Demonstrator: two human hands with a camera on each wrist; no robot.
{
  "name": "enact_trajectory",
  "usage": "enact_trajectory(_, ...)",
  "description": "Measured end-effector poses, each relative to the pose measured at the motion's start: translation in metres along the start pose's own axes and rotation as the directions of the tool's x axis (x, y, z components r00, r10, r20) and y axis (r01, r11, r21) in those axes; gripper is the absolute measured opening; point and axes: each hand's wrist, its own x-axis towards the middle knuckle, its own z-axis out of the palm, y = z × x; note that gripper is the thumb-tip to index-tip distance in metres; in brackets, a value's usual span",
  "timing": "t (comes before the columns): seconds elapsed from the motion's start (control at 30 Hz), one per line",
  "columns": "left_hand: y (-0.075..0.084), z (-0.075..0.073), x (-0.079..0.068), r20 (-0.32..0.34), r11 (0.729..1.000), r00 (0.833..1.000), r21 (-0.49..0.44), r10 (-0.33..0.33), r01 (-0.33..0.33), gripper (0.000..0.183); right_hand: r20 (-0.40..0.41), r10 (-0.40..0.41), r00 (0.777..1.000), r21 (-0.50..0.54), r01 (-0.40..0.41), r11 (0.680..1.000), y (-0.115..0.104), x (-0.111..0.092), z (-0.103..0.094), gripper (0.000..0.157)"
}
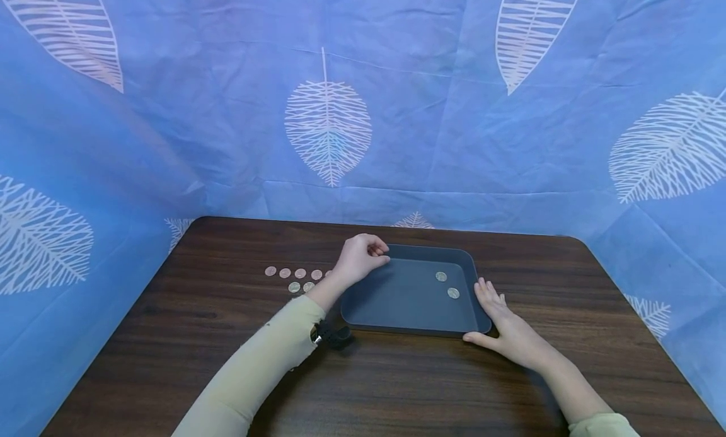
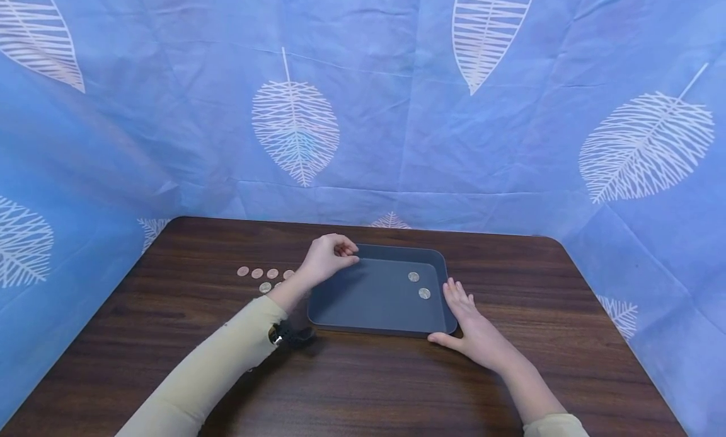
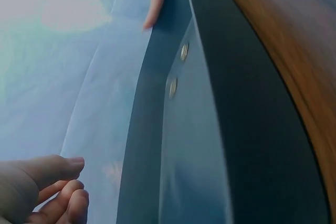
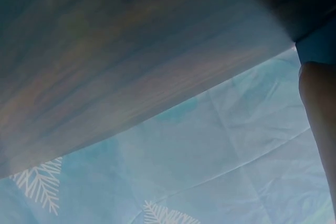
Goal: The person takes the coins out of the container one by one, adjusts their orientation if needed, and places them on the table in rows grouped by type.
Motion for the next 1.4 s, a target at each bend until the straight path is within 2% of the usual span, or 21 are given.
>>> enact_trajectory(0.27,0.028,0.045,0.016,0.113,0.999,0.993,-0.03,0.04,-0.037,0.015,-0.001,0.016,1.0,-0.014,-0.016,1.0,-0.001,0.001,0.0,0.105)
enact_trajectory(0.47,0.04,0.076,0.022,0.19,0.999,0.981,-0.011,0.05,-0.049,0.012,0.014,0.013,1.0,0.0,-0.013,1.0,-0.001,0.003,0.0,0.105)
enact_trajectory(0.63,0.045,0.099,0.027,0.205,0.999,0.978,-0.016,0.05,-0.048,0.012,0.007,0.007,1.0,0.008,-0.007,1.0,0.001,0.002,0.0,0.104)
enact_trajectory(0.8,0.046,0.12,0.03,0.183,0.999,0.982,-0.012,0.048,-0.047,0.009,0.007,0.017,1.0,0.002,-0.017,1.0,0.001,0.001,0.0,0.103)
enact_trajectory(1.07,0.038,0.139,0.028,0.2,0.997,0.98,0.073,0.006,-0.021,0.011,0.008,0.014,1.0,0.002,-0.014,1.0,-0.004,-0.001,-0.002,0.101)
enact_trajectory(1.23,0.032,0.143,0.028,0.223,0.995,0.974,0.094,-0.043,0.022,0.012,0.002,0.008,1.0,0.004,-0.008,1.0,-0.005,-0.003,-0.003,0.1)
enact_trajectory(1.4,0.029,0.143,0.027,0.234,0.995,0.971,0.097,-0.038,0.016,0.013,0.002,0.011,1.0,0.006,-0.012,1.0,-0.003,-0.003,-0.001,0.1)
